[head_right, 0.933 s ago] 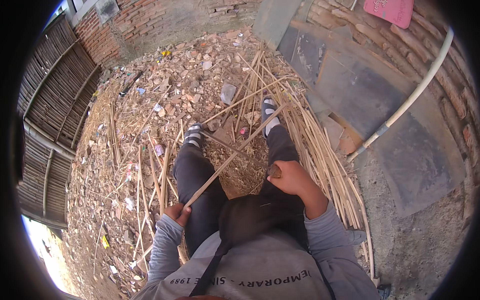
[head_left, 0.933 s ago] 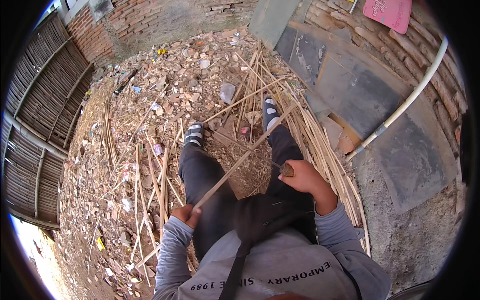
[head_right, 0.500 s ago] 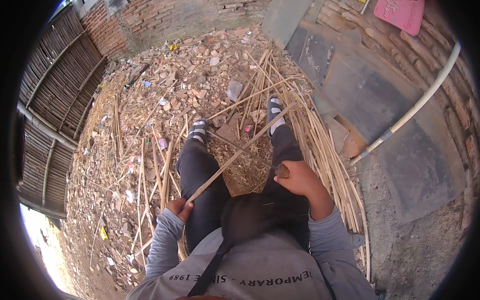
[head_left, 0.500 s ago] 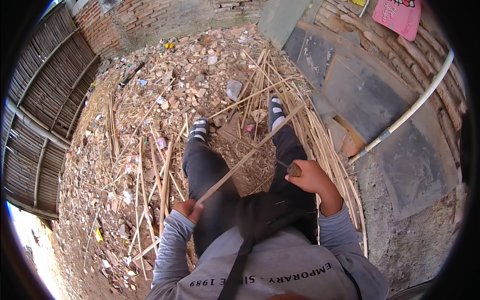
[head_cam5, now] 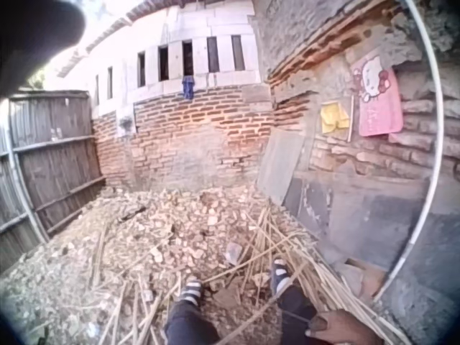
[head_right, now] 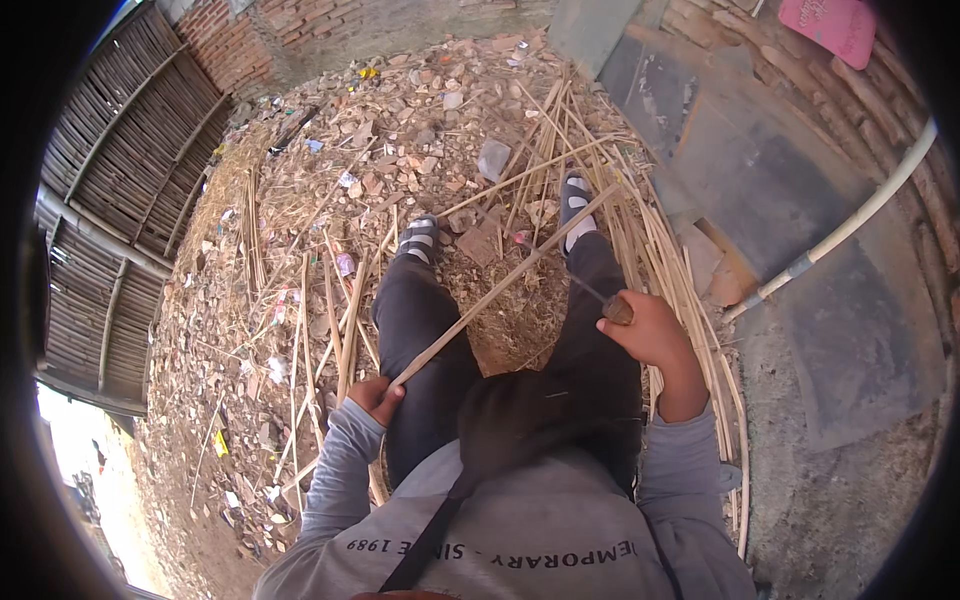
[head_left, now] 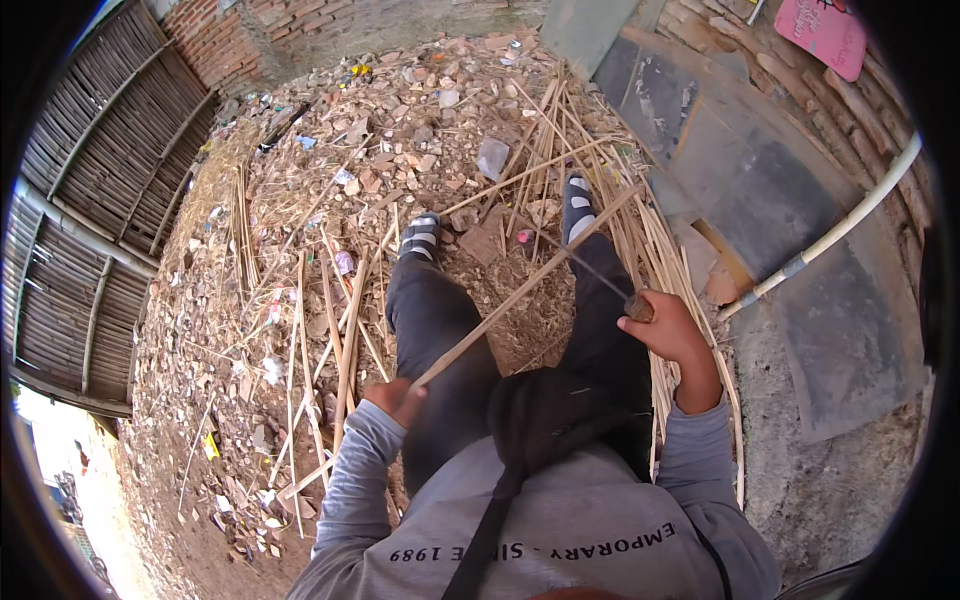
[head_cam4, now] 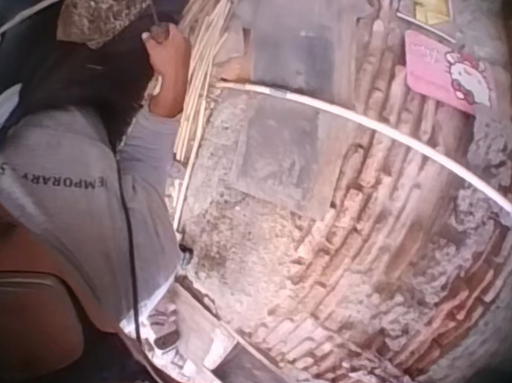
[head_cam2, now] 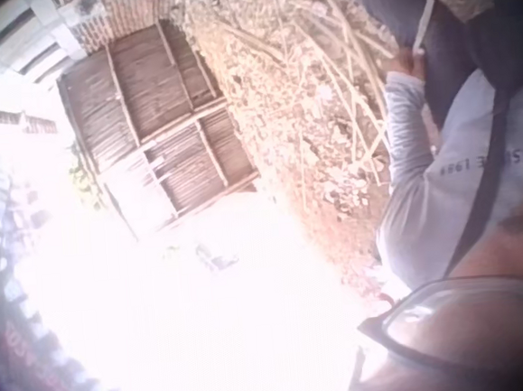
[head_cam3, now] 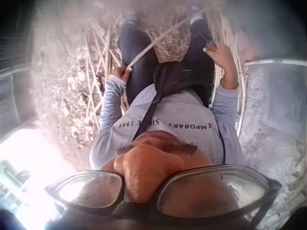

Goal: The person scrapes thin strips of bamboo with a blade to smooth the surface while sitting on the ground.

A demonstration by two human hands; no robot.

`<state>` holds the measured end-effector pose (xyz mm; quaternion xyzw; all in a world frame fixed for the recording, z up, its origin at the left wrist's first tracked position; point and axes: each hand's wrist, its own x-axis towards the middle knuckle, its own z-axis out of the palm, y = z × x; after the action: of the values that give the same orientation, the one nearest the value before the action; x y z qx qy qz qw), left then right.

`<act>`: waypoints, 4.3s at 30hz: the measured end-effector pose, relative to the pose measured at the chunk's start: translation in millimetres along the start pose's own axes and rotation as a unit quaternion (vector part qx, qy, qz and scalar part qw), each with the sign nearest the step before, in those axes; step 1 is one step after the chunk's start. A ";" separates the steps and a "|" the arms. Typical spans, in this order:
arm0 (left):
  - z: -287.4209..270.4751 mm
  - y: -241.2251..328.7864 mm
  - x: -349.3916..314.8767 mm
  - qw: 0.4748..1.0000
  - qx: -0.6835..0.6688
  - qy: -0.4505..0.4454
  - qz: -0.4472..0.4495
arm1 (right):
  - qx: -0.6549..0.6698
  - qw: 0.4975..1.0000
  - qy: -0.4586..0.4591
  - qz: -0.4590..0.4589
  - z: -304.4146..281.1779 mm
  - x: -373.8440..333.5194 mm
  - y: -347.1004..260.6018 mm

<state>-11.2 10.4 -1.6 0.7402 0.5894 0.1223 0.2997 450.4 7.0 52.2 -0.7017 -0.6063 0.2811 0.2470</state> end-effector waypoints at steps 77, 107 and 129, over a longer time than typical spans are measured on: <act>0.3 2.9 1.5 0.998 -0.065 0.016 0.022 | 0.005 0.999 0.038 0.012 20.6 2.4 -1.9; -5.6 8.7 0.4 0.997 -0.068 -0.014 -0.018 | -0.004 0.999 0.026 -0.029 32.9 1.0 -19.3; -0.9 1.1 3.6 0.997 -0.081 -0.004 -0.003 | -0.010 0.998 0.010 -0.053 40.6 -4.0 -2.6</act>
<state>-9.9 13.9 -0.9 0.7120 0.5789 0.1655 0.3615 419.9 3.7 25.1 -0.6736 -0.6432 0.2544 0.2605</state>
